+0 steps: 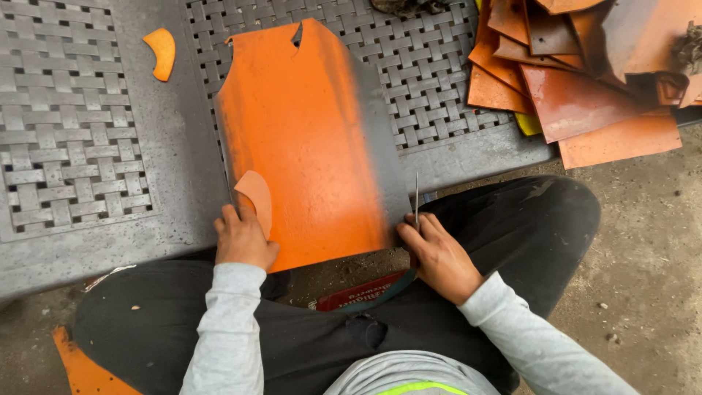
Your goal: The person uses a small knife to cut a heart-shaped piece from an orange leather sheet placed on a cutting board. They trace the outline and carefully cut along the edges, then remove the cut piece.
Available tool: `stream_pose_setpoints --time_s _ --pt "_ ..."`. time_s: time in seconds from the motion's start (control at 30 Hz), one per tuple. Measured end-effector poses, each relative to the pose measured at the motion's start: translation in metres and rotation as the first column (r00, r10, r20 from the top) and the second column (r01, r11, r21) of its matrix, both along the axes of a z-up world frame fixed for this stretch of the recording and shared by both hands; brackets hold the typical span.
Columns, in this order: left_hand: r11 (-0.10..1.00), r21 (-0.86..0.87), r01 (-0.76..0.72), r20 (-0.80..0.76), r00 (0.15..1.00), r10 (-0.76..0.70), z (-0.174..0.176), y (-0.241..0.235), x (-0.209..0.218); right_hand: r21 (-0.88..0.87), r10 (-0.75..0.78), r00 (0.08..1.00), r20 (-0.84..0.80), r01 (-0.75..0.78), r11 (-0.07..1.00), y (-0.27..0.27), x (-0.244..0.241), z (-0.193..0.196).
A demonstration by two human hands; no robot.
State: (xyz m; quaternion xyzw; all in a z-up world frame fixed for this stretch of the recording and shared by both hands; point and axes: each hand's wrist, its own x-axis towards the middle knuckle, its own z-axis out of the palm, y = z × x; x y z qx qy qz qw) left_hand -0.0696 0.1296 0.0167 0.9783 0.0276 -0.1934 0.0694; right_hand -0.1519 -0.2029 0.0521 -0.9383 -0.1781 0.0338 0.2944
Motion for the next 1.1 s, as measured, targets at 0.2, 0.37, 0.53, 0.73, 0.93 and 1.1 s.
stream_pose_setpoints --time_s 0.2,0.37,0.53,0.73,0.93,1.1 --pt "0.998 0.05 0.025 0.01 1.0 -0.025 0.01 -0.014 -0.006 -0.059 -0.001 0.998 -0.065 -0.003 0.998 0.002 -0.009 0.009" --pt "1.0 -0.003 -0.026 -0.023 0.999 0.026 0.017 -0.02 -0.016 -0.093 -0.022 0.999 0.032 0.025 0.995 0.002 -0.002 0.015" --pt "0.976 -0.155 -0.152 0.116 0.978 0.171 0.035 0.01 -0.016 -0.014 -0.12 0.992 0.046 0.121 0.993 0.002 0.0 0.017" --pt "0.837 -0.526 -0.153 0.174 0.943 0.283 0.077 0.031 0.011 0.18 -0.251 0.966 0.07 0.235 0.955 0.003 0.013 0.022" --pt "0.821 -0.395 0.412 0.22 0.91 -0.351 0.067 -0.042 0.106 0.163 -0.191 0.971 0.147 0.166 0.973 0.002 0.055 0.04" --pt "0.822 -0.192 0.536 0.034 0.841 -0.54 0.032 -0.126 0.174 0.027 -0.055 0.999 -0.003 0.055 0.998 0.004 0.11 0.039"
